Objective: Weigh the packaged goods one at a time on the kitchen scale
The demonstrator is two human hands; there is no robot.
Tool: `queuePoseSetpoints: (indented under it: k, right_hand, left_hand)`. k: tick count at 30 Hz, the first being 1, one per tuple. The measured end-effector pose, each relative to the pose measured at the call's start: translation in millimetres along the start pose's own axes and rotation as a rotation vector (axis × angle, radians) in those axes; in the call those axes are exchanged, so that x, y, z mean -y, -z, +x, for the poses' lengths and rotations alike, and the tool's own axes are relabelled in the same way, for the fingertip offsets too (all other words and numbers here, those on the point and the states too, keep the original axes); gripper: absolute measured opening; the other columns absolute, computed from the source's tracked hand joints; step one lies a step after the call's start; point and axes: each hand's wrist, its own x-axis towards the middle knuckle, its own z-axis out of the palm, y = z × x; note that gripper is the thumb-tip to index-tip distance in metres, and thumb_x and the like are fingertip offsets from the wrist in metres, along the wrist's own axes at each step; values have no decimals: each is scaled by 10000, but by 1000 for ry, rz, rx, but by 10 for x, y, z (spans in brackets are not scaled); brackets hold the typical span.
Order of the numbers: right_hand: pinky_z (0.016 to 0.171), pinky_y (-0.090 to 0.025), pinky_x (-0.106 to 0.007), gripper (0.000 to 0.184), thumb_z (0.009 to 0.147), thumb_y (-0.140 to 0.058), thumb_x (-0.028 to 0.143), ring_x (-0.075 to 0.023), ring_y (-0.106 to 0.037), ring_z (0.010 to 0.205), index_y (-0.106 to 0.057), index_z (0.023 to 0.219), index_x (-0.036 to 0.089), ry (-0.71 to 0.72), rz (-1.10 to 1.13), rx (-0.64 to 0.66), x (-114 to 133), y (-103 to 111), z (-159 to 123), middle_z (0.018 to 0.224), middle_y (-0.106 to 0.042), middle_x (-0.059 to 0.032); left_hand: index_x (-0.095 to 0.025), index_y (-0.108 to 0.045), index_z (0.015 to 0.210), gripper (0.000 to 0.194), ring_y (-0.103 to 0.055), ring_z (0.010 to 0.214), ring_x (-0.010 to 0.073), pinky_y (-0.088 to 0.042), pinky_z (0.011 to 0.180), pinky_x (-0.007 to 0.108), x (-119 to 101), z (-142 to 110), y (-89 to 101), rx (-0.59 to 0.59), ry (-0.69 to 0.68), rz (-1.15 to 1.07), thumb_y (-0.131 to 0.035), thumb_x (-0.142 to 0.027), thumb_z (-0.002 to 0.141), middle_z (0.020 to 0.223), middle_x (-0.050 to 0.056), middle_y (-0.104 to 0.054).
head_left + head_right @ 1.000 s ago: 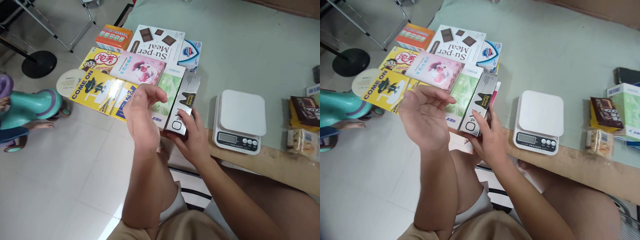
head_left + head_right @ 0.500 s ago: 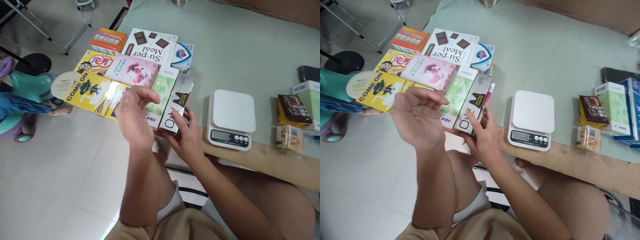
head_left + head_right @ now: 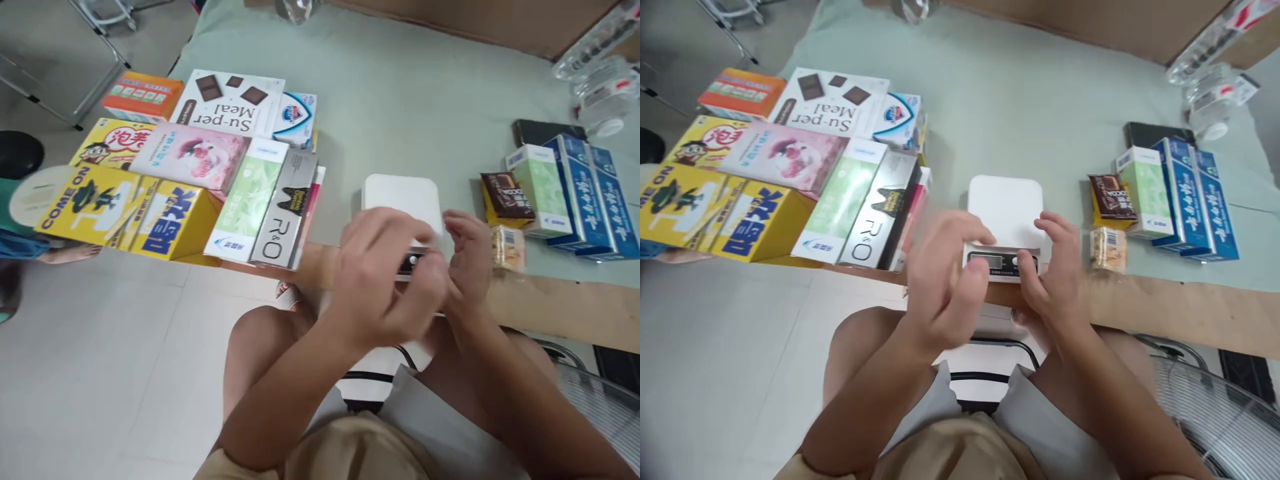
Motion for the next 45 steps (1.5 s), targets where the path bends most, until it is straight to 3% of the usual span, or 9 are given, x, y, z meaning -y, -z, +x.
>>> queuePoseSetpoints:
  k: [3,7,14,19,23,26,29,35,45]
  right_hand:
    - [1266,-347,-674,490,1031,-512,470,-332,-354,1585,-431,1471,271,-132,20,82,-139,97,-56,1627,-396,-175]
    - [1271,-371,-630,542,1037,-451,537,-331,-402,1573,-441,1480,226,-277,129,214,-123,185,30,1639,-442,-201]
    - [1266,-344,-688,626,1021,-475,551,-385,-253,1650,-429,1531,191,-311,68,209,-111,363,24,1699,-361,-233]
    - [1224,-431,-621,417,1000,-540,389,-352,-482,1516,-539,1386,229,-18,-17,-129,-259,762,10,1569,-532,-189]
    - [1171,-461,-601,274,974,-530,312,-333,-600,1325,-596,1234,262,-128,-61,-437,-695,1200,132,1308,-648,-134]
    - [1122,-489,-591,318,920,-571,315,-335,-578,1297,-584,1234,262,-357,-41,-502,-1001,1336,149,1309,-594,-146]
    - [1030,-545,-575,397,858,-610,344,-313,-590,1211,-562,1243,255,-576,63,-520,-1127,1302,122,1324,-542,-152]
    - [1133,-487,-629,557,828,-650,441,-342,-578,1310,-509,1320,222,-787,282,-397,-1101,1276,95,1397,-570,-185]
    - [1199,-444,-645,590,884,-618,466,-370,-437,1522,-465,1413,254,-790,431,-296,-1081,1337,104,1509,-554,-180]
  left_hand:
    - [-215,-568,1347,432,-535,1406,319,-430,1199,545,205,-47,-252,85,404,155,-484,-500,1034,1456,168,-582]
    - [-259,-436,1493,571,-487,1478,346,-376,1244,590,418,-31,-371,144,596,102,-471,-604,1039,1558,147,-537]
    - [-313,-534,1363,433,-589,1392,294,-514,1150,529,469,-19,-657,219,533,-89,-503,-591,1033,1446,83,-646]
    - [-415,-662,1260,352,-554,1397,345,-434,1214,627,574,-54,-805,167,409,-59,-576,-591,967,1398,42,-660]
    - [-419,-700,1211,309,-528,1387,355,-376,1248,611,407,130,-1025,173,233,0,-616,-538,939,1343,38,-652]
    - [-336,-727,1092,239,-619,1246,332,-473,1137,550,171,541,-1576,377,149,36,-663,-487,918,1224,64,-703]
    - [-284,-696,894,86,-642,1144,307,-486,1080,477,115,1115,-2459,535,88,103,-722,-365,881,1090,71,-723]
    - [-280,-486,630,387,-552,924,233,-440,1000,398,595,1974,-3988,695,193,467,-758,-382,886,856,33,-666]
    - [-281,-559,651,445,-471,838,209,-395,917,379,1016,2114,-4430,699,187,453,-628,-586,967,727,10,-627]
